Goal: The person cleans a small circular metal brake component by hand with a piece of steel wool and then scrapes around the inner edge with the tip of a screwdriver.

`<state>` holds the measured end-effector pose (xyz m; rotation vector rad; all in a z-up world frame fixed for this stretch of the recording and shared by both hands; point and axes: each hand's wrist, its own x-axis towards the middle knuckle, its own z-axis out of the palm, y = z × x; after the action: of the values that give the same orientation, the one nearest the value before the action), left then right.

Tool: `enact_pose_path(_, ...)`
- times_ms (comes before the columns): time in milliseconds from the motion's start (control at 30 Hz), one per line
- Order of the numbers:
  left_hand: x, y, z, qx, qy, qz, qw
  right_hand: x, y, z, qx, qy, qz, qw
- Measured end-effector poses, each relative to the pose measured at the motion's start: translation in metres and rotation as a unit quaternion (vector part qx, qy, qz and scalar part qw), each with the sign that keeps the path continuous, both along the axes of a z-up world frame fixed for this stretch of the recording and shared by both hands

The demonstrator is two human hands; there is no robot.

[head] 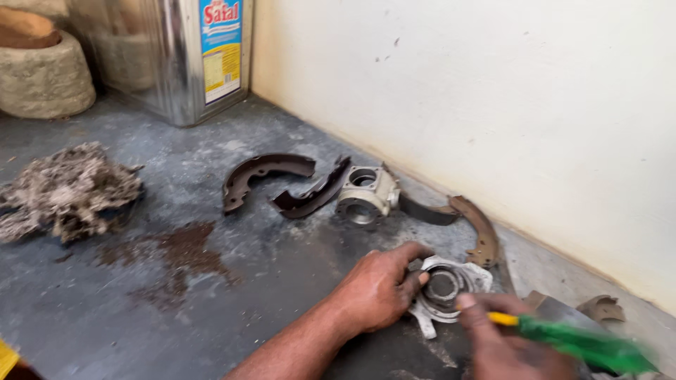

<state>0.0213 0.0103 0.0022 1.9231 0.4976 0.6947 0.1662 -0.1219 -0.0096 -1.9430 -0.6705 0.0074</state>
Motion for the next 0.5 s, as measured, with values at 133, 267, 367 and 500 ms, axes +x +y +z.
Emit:
enact_pose_path(133, 0.001, 0.0, 0.003, -0.025, 0.015, -0.004, 1.0, -0.012, -0.011, 0.023, -0.065, 0.002, -0.038, 0.997)
enact_pose_path(267, 0.002, 0.0, 0.001, -0.037, 0.044, -0.009, 0.998, -0.006, -0.011, 0.03, -0.016, 0.047, 0.006, 0.999)
enact_pose_path(367, 0.002, 0.0, -0.001, -0.02, 0.027, 0.001, 0.999, -0.018, -0.005, 0.015, -0.063, -0.031, -0.034, 0.997)
enact_pose_path(500, 0.005, 0.002, -0.003, -0.048, 0.038, -0.01, 0.998, -0.024, -0.003, 0.008, -0.013, -0.002, -0.037, 0.999)
